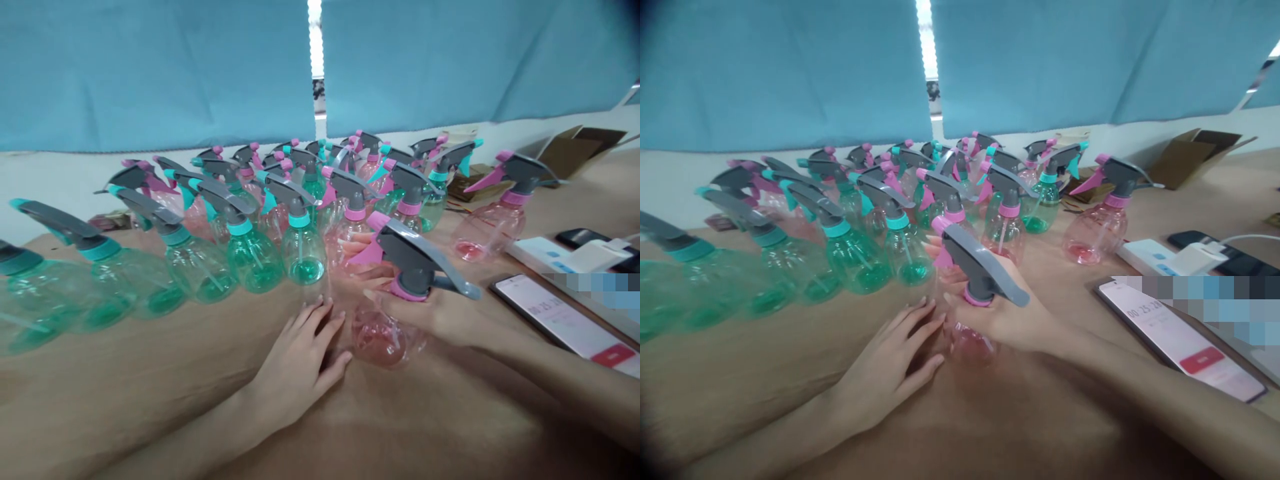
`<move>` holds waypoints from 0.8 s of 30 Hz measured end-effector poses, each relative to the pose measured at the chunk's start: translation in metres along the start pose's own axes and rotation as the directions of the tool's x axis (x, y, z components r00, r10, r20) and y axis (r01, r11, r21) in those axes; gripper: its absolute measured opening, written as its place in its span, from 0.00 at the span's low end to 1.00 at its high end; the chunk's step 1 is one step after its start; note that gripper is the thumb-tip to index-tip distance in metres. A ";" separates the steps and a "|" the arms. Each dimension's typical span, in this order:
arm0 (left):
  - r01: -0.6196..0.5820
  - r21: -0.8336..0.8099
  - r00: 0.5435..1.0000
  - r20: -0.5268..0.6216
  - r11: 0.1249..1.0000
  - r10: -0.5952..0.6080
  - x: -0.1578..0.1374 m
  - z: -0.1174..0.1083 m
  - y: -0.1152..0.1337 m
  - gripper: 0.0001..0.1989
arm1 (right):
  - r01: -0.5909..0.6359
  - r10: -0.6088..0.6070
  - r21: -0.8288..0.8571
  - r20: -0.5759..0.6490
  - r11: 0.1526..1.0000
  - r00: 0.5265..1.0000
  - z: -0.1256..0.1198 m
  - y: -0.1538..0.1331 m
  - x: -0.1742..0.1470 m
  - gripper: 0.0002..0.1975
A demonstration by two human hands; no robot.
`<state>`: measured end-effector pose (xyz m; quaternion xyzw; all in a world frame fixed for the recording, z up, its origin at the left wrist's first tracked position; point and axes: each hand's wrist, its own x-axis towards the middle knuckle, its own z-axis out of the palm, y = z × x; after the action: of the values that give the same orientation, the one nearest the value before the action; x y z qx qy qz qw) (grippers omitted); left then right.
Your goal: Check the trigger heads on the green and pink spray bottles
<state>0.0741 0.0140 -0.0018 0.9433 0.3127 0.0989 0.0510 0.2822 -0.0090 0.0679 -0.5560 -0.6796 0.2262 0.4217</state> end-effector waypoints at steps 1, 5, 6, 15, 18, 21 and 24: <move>-0.003 -0.004 1.000 -0.003 1.000 0.003 0.000 0.000 0.000 0.23 | -0.013 0.013 0.016 0.006 1.000 1.000 0.000 0.000 0.000 0.11; -0.006 -0.011 1.000 -0.006 1.000 0.005 0.000 0.000 0.001 0.23 | -0.095 0.091 0.066 0.067 0.993 0.994 -0.002 -0.004 0.000 0.10; -0.003 -0.011 1.000 -0.004 1.000 0.003 0.000 -0.001 0.001 0.23 | -0.104 0.099 0.068 0.069 0.992 0.993 -0.002 -0.005 0.000 0.09; 0.010 -0.010 1.000 0.019 1.000 -0.009 0.000 -0.003 0.001 0.23 | -0.094 0.075 0.145 0.131 0.985 0.989 -0.003 -0.003 0.000 0.11; 0.012 -0.014 1.000 0.027 1.000 -0.011 0.000 -0.003 0.002 0.23 | -0.097 0.075 0.150 0.150 0.984 0.986 -0.003 -0.003 0.000 0.11; 0.019 -0.004 0.999 0.031 1.000 -0.019 0.000 -0.003 0.001 0.23 | -0.077 0.049 0.183 0.158 0.980 0.986 -0.003 -0.003 0.001 0.09; 0.014 -0.011 1.000 0.020 1.000 -0.014 0.000 -0.002 0.001 0.23 | -0.066 0.033 0.235 0.145 0.970 0.989 -0.003 -0.004 0.002 0.05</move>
<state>0.0741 0.0129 0.0002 0.9418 0.3182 0.0907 0.0600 0.2820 -0.0084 0.0733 -0.5008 -0.6612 0.3552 0.4311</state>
